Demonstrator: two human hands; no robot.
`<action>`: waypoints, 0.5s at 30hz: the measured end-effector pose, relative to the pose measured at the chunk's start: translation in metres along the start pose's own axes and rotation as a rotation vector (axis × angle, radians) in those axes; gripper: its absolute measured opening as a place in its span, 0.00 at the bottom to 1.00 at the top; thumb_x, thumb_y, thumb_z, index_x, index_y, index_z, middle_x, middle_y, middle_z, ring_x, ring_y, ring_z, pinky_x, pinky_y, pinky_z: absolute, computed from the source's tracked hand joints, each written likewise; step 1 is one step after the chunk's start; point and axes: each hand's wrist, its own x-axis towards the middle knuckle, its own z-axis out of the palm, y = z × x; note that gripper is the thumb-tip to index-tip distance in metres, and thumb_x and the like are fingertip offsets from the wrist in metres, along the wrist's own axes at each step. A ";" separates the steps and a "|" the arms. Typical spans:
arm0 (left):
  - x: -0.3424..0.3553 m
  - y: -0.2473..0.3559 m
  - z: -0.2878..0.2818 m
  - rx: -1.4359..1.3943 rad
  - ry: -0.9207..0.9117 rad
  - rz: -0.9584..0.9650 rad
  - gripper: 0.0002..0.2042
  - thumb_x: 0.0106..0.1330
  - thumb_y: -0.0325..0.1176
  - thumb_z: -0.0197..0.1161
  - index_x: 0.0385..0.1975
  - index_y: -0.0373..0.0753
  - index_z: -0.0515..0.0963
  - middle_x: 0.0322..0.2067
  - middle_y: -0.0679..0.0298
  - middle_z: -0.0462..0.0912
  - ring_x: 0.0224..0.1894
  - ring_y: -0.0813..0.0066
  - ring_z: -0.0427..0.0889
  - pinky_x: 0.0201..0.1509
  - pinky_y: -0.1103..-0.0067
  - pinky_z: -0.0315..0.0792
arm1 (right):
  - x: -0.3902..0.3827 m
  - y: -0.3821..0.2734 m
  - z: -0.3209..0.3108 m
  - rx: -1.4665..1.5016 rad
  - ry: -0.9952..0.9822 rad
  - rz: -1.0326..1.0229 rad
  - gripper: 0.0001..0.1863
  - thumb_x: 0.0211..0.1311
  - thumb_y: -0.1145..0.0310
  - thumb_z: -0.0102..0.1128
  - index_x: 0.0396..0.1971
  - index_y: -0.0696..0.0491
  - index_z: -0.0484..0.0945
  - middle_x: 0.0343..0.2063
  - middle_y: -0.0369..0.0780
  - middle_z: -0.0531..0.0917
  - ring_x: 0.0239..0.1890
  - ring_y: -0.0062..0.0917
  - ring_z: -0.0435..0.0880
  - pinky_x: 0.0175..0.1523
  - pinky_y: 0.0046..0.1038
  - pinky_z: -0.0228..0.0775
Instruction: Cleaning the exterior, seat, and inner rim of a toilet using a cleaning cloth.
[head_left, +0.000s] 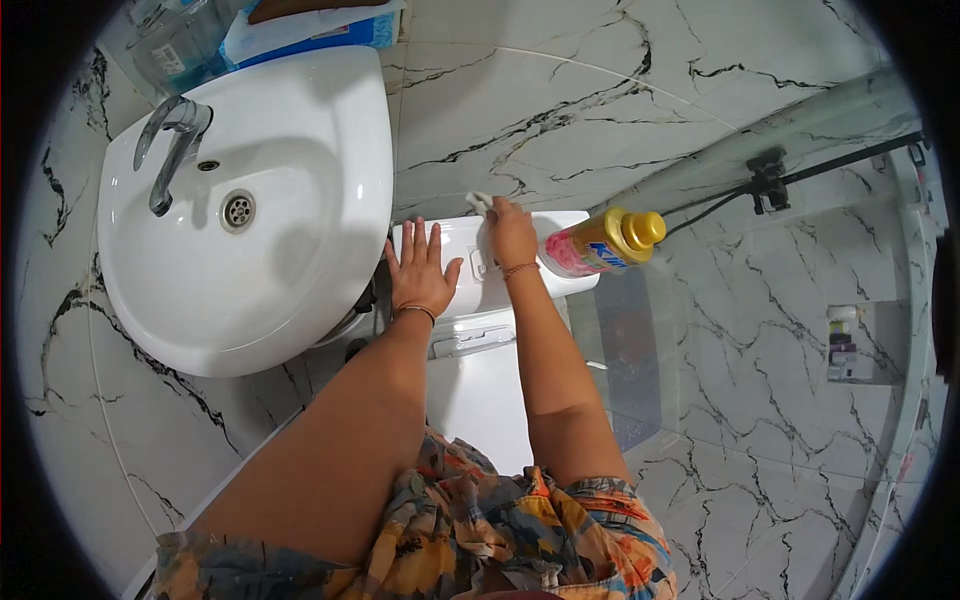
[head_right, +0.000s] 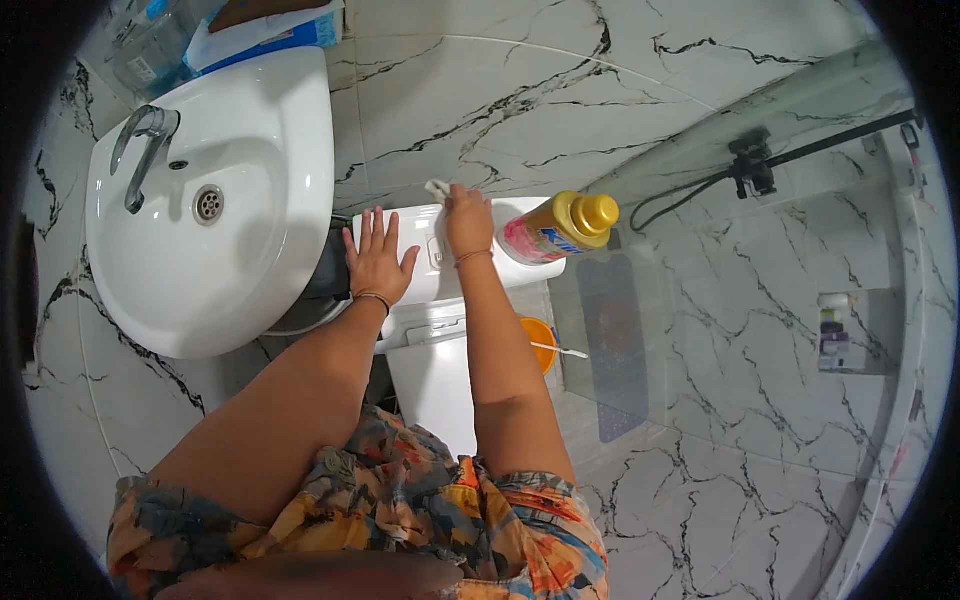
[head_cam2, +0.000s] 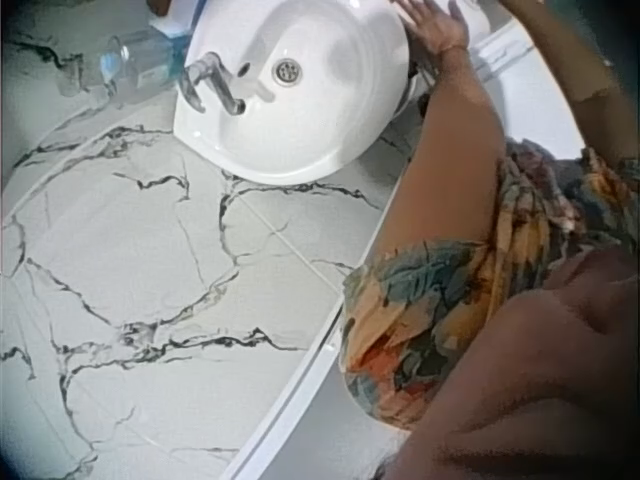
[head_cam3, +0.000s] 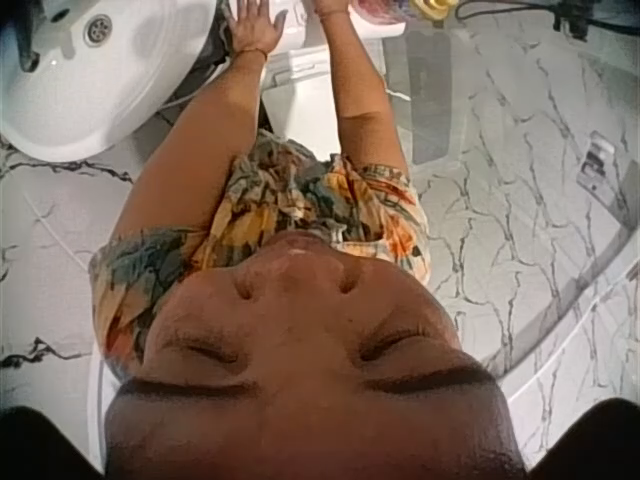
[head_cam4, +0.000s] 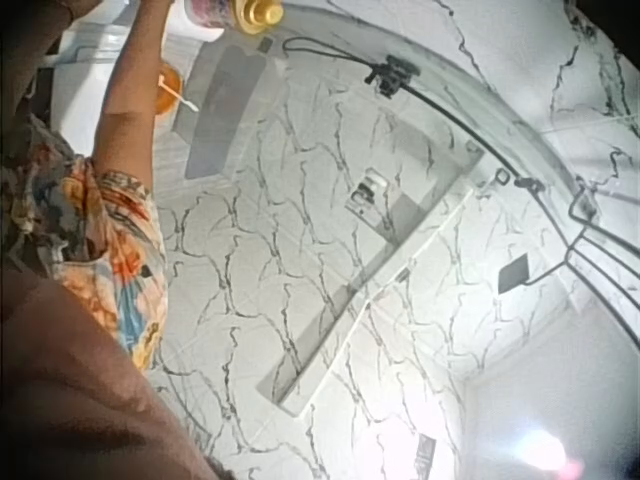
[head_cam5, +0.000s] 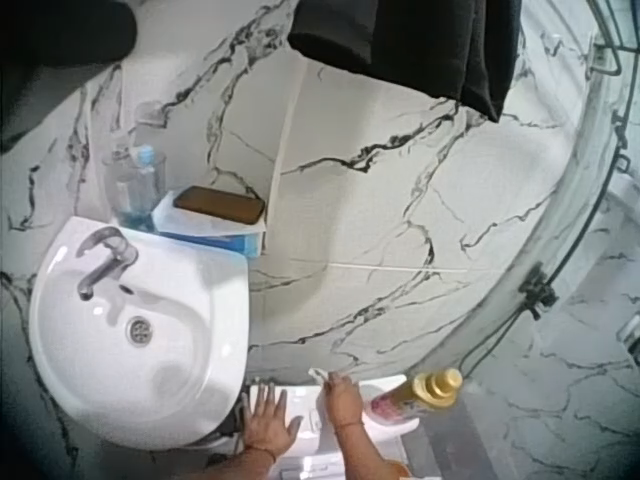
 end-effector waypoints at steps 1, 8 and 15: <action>0.000 0.000 0.001 0.004 0.000 0.001 0.33 0.63 0.53 0.46 0.65 0.44 0.53 0.67 0.57 0.46 0.70 0.62 0.38 0.68 0.54 0.31 | -0.004 -0.007 0.007 0.088 0.040 -0.073 0.11 0.57 0.67 0.53 0.39 0.52 0.74 0.34 0.48 0.79 0.38 0.45 0.76 0.45 0.45 0.66; 0.001 -0.004 0.005 -0.004 0.030 -0.014 0.34 0.62 0.54 0.48 0.64 0.41 0.54 0.67 0.57 0.48 0.70 0.62 0.40 0.68 0.55 0.33 | -0.005 -0.017 0.006 0.188 -0.132 -0.254 0.16 0.57 0.65 0.53 0.45 0.52 0.73 0.40 0.46 0.80 0.51 0.42 0.74 0.59 0.46 0.57; 0.001 0.000 0.001 0.001 -0.016 -0.025 0.34 0.60 0.51 0.51 0.64 0.41 0.54 0.67 0.56 0.47 0.70 0.62 0.40 0.69 0.56 0.34 | -0.009 -0.020 0.031 0.189 0.017 -0.258 0.14 0.55 0.70 0.53 0.43 0.54 0.73 0.36 0.48 0.78 0.44 0.45 0.75 0.57 0.46 0.58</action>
